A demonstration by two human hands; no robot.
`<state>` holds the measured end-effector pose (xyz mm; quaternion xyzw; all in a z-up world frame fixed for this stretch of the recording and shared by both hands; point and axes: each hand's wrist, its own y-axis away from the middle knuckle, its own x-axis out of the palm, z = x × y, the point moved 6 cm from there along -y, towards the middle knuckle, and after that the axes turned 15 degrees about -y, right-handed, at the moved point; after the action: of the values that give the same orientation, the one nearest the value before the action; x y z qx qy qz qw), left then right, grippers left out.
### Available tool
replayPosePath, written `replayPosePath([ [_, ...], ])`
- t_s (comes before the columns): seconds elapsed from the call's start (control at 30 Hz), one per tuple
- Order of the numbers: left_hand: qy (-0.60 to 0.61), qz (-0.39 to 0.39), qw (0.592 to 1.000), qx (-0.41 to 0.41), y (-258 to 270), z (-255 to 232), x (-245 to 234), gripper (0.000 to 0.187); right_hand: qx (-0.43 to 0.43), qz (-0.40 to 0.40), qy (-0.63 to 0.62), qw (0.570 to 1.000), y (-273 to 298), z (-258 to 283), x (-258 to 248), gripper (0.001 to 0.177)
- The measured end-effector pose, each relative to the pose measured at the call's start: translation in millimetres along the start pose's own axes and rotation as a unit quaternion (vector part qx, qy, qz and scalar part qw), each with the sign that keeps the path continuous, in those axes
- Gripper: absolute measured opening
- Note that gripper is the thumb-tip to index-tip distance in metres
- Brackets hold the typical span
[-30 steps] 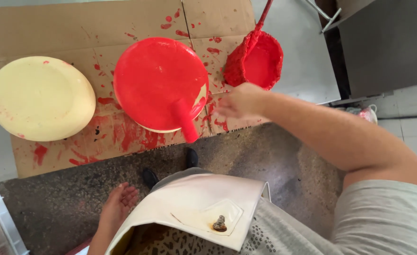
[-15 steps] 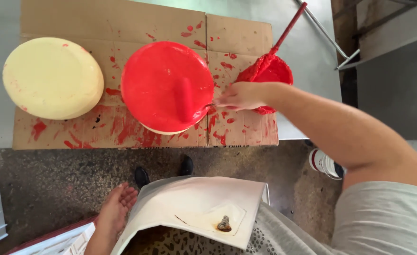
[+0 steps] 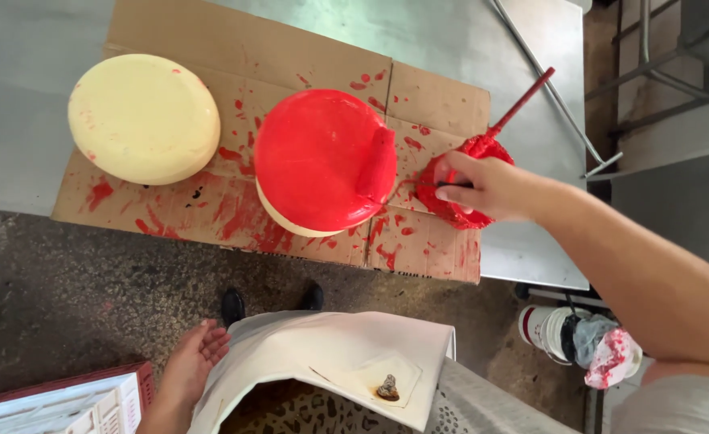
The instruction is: Applying red wax to cheese wheels using a paint roller at a waxing station
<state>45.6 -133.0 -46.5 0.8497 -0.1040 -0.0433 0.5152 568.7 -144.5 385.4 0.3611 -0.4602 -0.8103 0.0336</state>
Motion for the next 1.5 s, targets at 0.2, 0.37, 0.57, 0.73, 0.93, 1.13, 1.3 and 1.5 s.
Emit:
replayPosePath([
  [0.2,0.016,0.006,1.0,0.012,-13.4,-1.8,-10.3,0.032,-0.186,-0.147,0.196,0.952,-31.5,-48.0,17.1,0.03],
  [0.37,0.014,0.027,1.0,-0.004,-29.4,2.3,-25.0,0.035,-0.351,-0.263,0.346,0.829,-50.8,-19.7,61.4,0.076],
  [0.57,-0.009,0.063,0.998,-0.007,-41.7,-31.4,-18.4,0.034,-0.308,-0.282,0.387,0.822,-102.7,82.4,78.3,0.086],
  [0.73,-0.058,0.082,0.995,0.001,-31.9,-87.3,-10.0,0.04,-0.274,-0.274,0.203,0.899,-44.1,23.0,77.5,0.051],
  [0.93,-0.061,0.084,0.994,-0.014,-60.9,-79.4,-27.0,0.042,-0.156,-0.276,0.085,0.945,2.1,-27.5,80.7,0.034],
  [1.13,-0.095,0.085,0.99,-0.054,-60.7,-84.1,-27.6,0.042,-0.242,-0.276,0.074,0.927,-60.0,76.7,65.1,0.033],
  [1.3,-0.109,0.088,0.988,-0.057,-59.4,-97.6,-16.7,0.04,-0.148,-0.234,0.127,0.952,-71.9,74.7,40.8,0.029],
  [1.5,-0.073,0.082,0.993,-0.032,-79.6,-89.3,-21.2,0.036,-0.099,-0.257,0.184,0.944,-32.2,-4.9,1.1,0.029],
])
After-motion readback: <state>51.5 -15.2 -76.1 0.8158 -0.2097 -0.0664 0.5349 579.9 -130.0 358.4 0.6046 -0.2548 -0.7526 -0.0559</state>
